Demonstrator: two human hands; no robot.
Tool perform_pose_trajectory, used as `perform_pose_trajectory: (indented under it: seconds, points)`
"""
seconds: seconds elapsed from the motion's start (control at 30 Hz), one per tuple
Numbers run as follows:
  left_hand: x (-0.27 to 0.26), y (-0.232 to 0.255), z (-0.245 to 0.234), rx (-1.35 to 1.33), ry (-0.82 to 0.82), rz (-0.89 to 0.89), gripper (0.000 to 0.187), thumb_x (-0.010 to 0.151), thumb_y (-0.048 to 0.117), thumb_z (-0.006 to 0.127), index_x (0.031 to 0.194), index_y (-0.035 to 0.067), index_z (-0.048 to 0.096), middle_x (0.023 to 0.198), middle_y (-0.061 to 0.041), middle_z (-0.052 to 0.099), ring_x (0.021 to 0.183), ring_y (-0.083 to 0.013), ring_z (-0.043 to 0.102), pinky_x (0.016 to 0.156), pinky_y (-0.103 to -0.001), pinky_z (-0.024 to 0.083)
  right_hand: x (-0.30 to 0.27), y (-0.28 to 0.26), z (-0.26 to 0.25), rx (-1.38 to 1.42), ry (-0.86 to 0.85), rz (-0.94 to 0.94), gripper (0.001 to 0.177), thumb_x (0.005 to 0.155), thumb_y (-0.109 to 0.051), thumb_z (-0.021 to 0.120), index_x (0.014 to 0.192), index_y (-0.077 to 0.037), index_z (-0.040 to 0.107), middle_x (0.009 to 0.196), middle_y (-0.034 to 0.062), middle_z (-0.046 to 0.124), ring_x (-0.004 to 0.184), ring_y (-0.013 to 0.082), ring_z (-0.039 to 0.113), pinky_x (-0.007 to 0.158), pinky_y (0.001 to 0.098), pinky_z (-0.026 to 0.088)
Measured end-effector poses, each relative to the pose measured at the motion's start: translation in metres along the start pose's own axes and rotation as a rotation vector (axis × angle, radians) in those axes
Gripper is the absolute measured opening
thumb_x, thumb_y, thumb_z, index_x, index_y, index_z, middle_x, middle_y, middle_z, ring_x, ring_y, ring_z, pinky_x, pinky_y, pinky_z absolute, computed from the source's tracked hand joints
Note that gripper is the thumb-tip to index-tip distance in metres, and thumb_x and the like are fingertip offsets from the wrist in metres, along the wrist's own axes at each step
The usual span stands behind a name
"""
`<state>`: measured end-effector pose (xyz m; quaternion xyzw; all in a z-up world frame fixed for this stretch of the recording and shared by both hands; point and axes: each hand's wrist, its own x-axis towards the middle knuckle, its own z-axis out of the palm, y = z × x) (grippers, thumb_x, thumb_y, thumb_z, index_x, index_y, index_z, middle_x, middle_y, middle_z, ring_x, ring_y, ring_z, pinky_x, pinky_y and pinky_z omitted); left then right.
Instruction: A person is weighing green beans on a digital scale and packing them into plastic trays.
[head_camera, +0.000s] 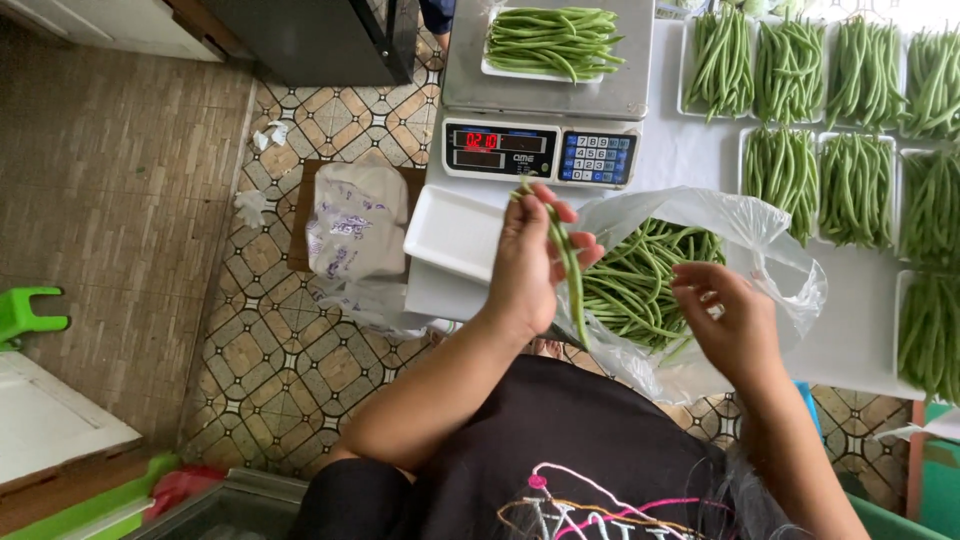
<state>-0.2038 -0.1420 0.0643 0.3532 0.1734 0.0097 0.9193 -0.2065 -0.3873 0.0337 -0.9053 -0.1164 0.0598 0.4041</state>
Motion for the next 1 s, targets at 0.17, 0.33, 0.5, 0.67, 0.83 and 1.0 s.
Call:
perform_pose_trajectory:
  seconds: [0.17, 0.33, 0.5, 0.67, 0.83, 1.0]
  points:
    - [-0.003, 0.007, -0.005, 0.042, 0.067, 0.047, 0.019, 0.112, 0.037, 0.036, 0.109, 0.023, 0.048, 0.085, 0.003, 0.056, 0.051, -0.0085, 0.054, 0.043, -0.018, 0.046, 0.039, 0.063, 0.060, -0.199, -0.210, 0.150, 0.026, 0.094, -0.020, 0.065, 0.118, -0.011, 0.072, 0.104, 0.0195, 0.076, 0.094, 0.0467, 0.070, 0.082, 0.0614, 0.054]
    - [-0.017, 0.004, -0.006, 0.060, 0.076, 0.014, 0.016, 0.113, 0.030, 0.035, 0.113, 0.020, 0.047, 0.076, 0.004, 0.044, 0.043, -0.0051, 0.035, 0.039, -0.016, 0.030, 0.064, 0.051, 0.105, -0.460, -0.204, -0.159, 0.024, 0.084, -0.004, 0.065, 0.107, -0.007, 0.074, 0.100, 0.0223, 0.074, 0.089, 0.0464, 0.072, 0.078, 0.0575, 0.060]
    - [-0.015, -0.001, -0.031, 0.077, 0.086, -0.133, 0.022, 0.112, 0.030, 0.038, 0.112, 0.016, 0.055, 0.082, 0.001, 0.052, 0.051, -0.0089, 0.045, 0.043, -0.019, 0.036, 0.089, 0.101, 0.146, -0.954, -0.145, -0.360, 0.018, 0.073, -0.017, 0.075, 0.089, -0.025, 0.076, 0.093, -0.0023, 0.069, 0.088, 0.0238, 0.069, 0.064, 0.0367, 0.059]
    - [-0.020, -0.006, -0.028, 0.129, 0.056, -0.155, 0.022, 0.112, 0.033, 0.040, 0.110, 0.016, 0.053, 0.092, -0.008, 0.063, 0.061, -0.0165, 0.061, 0.049, -0.024, 0.050, 0.076, 0.127, 0.148, -0.918, -0.018, -0.463, 0.022, 0.069, -0.019, 0.079, 0.088, -0.025, 0.070, 0.091, -0.0020, 0.062, 0.085, 0.0239, 0.066, 0.059, 0.0358, 0.055]
    - [-0.012, -0.023, -0.025, 0.176, 0.037, -0.169, 0.020, 0.111, 0.032, 0.042, 0.110, 0.014, 0.053, 0.096, -0.014, 0.070, 0.067, -0.0240, 0.073, 0.054, -0.030, 0.061, 0.046, 0.109, 0.114, -0.827, 0.107, -0.347, 0.006, 0.079, -0.026, 0.067, 0.085, -0.028, 0.066, 0.080, -0.0074, 0.058, 0.084, 0.0172, 0.063, 0.055, 0.0285, 0.052]
    - [-0.001, -0.046, -0.018, 0.200, 0.006, -0.170, 0.017, 0.111, 0.030, 0.045, 0.113, 0.014, 0.051, 0.102, -0.017, 0.072, 0.071, -0.0295, 0.076, 0.055, -0.034, 0.064, 0.012, 0.074, 0.058, -0.422, 0.103, 0.141, 0.015, 0.091, -0.037, 0.069, 0.105, -0.033, 0.074, 0.090, -0.0021, 0.070, 0.085, 0.0268, 0.073, 0.076, 0.0436, 0.061]
